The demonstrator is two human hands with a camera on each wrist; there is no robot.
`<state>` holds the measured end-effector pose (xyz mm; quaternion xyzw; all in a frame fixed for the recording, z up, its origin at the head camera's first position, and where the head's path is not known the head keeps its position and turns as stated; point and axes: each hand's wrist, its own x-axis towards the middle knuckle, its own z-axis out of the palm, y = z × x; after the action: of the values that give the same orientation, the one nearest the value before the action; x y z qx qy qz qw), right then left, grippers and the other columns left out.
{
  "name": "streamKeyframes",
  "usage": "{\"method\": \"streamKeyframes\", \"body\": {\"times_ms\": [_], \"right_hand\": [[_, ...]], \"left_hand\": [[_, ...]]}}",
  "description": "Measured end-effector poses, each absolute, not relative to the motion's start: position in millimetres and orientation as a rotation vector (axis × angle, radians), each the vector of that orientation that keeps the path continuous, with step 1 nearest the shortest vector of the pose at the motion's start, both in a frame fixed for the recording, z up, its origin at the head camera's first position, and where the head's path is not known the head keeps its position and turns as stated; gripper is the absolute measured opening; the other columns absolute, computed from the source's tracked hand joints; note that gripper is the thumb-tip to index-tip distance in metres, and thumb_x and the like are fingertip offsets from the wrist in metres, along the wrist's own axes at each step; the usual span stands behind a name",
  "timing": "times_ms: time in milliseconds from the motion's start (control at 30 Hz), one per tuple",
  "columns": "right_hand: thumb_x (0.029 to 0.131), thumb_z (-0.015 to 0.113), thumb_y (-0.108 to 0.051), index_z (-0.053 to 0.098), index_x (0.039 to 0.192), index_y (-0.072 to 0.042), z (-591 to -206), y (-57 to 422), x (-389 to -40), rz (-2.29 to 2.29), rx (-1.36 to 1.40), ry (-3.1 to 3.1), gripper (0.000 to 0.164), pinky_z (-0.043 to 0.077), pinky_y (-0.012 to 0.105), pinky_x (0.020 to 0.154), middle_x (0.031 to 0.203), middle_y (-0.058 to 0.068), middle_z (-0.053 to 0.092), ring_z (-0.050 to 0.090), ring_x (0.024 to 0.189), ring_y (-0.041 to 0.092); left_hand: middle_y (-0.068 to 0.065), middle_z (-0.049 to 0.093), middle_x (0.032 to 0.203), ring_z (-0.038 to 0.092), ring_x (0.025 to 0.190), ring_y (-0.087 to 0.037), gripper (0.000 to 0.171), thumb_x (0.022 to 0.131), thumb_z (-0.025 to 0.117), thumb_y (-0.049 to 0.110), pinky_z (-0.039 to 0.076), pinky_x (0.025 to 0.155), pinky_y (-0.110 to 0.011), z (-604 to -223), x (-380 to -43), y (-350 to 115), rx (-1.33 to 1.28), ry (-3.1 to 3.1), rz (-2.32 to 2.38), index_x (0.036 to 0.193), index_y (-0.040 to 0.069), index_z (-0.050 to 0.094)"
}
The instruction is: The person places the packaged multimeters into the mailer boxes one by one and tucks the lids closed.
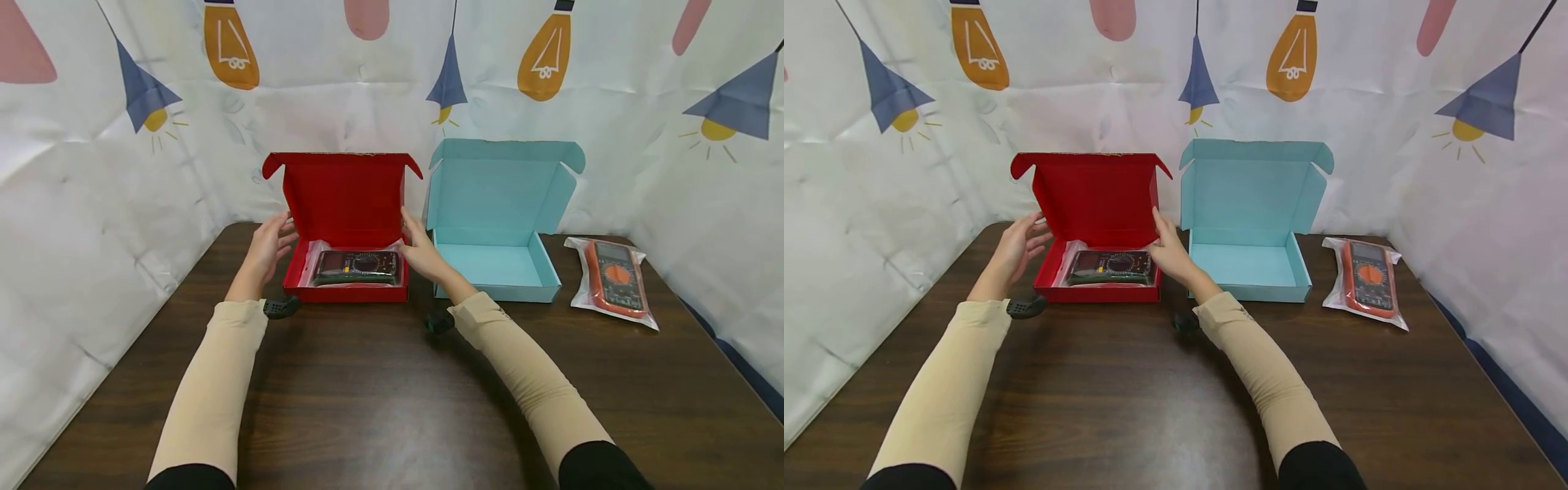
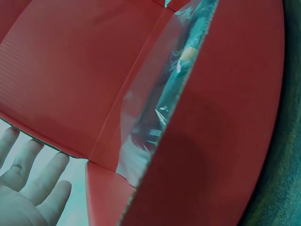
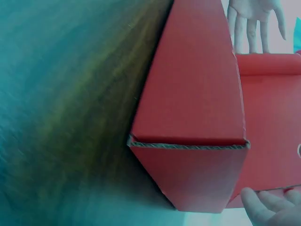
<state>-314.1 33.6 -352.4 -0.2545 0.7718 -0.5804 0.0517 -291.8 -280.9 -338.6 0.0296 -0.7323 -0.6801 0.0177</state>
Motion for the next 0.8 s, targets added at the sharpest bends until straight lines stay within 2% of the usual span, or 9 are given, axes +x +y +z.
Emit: {"method": "streamKeyframes", "body": {"times_ms": [200, 333, 633, 800], "right_hand": [[0.094, 0.047, 0.005, 0.002, 0.166, -0.012, -358.9, 30.7, -308.2, -1.781, -0.78, 2.346, 0.087, 0.037, 0.05, 0.115, 0.169, 0.014, 0.002, 0.015, 0.154, 0.037], [0.094, 0.046, 0.006, 0.003, 0.165, -0.008, -362.1, 28.7, -305.5, -1.805, -0.783, 2.352, 0.084, 0.032, 0.054, 0.117, 0.167, 0.016, 0.004, 0.016, 0.153, 0.038], [0.094, 0.051, 0.007, 0.008, 0.162, -0.001, -365.6, 26.8, -301.1, -1.811, -0.779, 2.391, 0.08, 0.031, 0.056, 0.117, 0.167, 0.02, 0.007, 0.019, 0.151, 0.041], [0.094, 0.05, 0.006, 0.011, 0.161, 0.0, -369.1, 29.9, -299.3, -1.811, -0.764, 2.397, 0.078, 0.029, 0.056, 0.118, 0.167, 0.019, 0.01, 0.019, 0.152, 0.04]], "left_hand": [[-0.024, 0.026, 0.164, 0.03, 0.149, -0.039, 0.067, 0.111, 0.032, 0.046, 0.019, 0.123, -0.051, -343.4, -288.4, -283.5, 0.054, -2.253, -2.144, 0.163, 0.006, 0.021], [-0.024, 0.026, 0.164, 0.028, 0.15, -0.039, 0.067, 0.111, 0.03, 0.046, 0.018, 0.123, -0.051, -346.3, -285.4, -285.6, 0.025, -2.246, -2.152, 0.164, 0.006, 0.02], [-0.028, 0.027, 0.162, 0.028, 0.149, -0.041, 0.067, 0.111, 0.029, 0.045, 0.018, 0.122, -0.053, -354.0, -282.3, -289.3, -0.049, -2.228, -2.126, 0.162, 0.001, 0.022], [-0.027, 0.031, 0.159, 0.031, 0.149, -0.04, 0.066, 0.111, 0.03, 0.045, 0.02, 0.122, -0.051, -358.5, -281.0, -288.9, -0.06, -2.2, -2.139, 0.16, 0.001, 0.026]]}}
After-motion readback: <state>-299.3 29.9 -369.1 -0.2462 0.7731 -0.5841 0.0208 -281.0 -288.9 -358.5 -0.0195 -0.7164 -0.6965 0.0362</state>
